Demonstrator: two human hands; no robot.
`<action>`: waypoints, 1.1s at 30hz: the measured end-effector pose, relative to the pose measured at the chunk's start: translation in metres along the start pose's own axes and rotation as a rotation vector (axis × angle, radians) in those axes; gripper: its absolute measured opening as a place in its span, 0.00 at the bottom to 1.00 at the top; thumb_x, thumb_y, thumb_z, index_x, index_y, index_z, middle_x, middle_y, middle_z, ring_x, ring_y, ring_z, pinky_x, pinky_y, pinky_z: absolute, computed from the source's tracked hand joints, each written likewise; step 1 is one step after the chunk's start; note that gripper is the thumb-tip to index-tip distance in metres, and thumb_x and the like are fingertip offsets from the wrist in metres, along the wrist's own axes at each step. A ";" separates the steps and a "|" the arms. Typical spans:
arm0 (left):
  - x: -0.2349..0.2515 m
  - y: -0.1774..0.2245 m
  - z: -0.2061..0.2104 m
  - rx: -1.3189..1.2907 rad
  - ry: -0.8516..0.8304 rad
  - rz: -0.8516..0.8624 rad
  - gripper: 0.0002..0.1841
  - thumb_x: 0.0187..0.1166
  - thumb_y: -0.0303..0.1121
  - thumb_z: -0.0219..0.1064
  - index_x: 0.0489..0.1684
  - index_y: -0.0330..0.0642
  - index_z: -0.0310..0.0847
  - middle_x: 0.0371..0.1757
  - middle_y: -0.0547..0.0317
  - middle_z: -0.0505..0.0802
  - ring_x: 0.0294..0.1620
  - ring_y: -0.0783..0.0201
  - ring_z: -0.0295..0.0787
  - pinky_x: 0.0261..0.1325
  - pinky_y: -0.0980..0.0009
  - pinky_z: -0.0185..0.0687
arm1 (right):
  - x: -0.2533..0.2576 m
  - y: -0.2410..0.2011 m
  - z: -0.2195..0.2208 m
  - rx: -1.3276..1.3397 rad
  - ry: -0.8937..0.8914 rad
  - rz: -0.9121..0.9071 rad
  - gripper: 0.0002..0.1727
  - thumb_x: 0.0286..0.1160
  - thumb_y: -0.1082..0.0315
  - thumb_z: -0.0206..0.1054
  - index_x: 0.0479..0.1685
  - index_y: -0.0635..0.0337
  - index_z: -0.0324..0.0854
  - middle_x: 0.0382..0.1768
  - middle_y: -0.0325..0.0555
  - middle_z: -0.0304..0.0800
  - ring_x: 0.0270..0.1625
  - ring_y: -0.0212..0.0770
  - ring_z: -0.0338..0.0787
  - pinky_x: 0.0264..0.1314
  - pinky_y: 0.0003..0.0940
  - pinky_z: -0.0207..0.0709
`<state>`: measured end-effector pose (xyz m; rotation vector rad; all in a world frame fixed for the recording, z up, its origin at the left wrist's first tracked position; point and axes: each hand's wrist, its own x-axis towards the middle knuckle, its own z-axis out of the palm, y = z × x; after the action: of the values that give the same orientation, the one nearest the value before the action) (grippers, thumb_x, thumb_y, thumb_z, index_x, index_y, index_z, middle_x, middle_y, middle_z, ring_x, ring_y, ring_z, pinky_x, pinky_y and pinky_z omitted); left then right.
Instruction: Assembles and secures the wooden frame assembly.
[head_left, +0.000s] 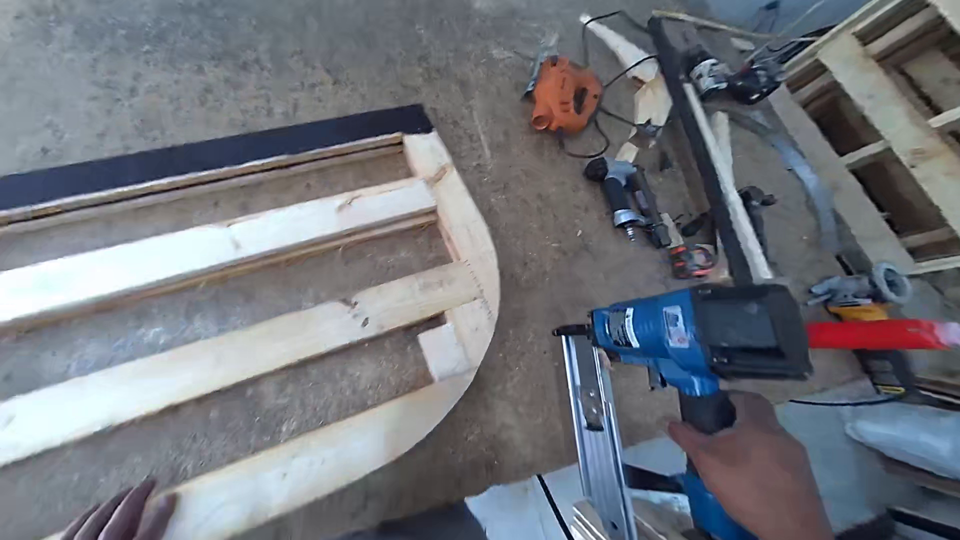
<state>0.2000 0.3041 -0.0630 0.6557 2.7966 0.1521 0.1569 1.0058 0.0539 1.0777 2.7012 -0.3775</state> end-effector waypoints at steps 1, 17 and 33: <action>-0.004 -0.006 0.007 0.002 0.025 0.024 0.44 0.75 0.56 0.71 0.88 0.41 0.60 0.80 0.21 0.73 0.78 0.22 0.72 0.76 0.28 0.67 | -0.029 -0.004 0.004 -0.012 -0.028 -0.013 0.39 0.61 0.59 0.80 0.74 0.66 0.70 0.49 0.70 0.87 0.47 0.69 0.89 0.47 0.73 0.79; -0.014 -0.023 0.049 0.049 0.313 0.098 0.38 0.79 0.64 0.51 0.84 0.50 0.72 0.78 0.38 0.80 0.77 0.35 0.77 0.76 0.37 0.70 | -0.199 -0.079 0.111 0.473 -0.194 -0.109 0.20 0.83 0.56 0.67 0.59 0.66 0.84 0.42 0.48 0.95 0.41 0.41 0.95 0.50 0.41 0.91; -0.017 -0.025 0.050 0.005 0.264 0.101 0.38 0.81 0.65 0.49 0.86 0.54 0.70 0.81 0.42 0.78 0.79 0.38 0.74 0.80 0.40 0.66 | -0.294 -0.180 0.022 0.706 -0.490 -0.154 0.13 0.79 0.67 0.65 0.57 0.63 0.84 0.47 0.58 0.95 0.24 0.45 0.90 0.25 0.34 0.87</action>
<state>0.2182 0.2761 -0.1111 0.8348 3.0153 0.2696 0.2427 0.6842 0.1452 0.7583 2.2332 -1.4816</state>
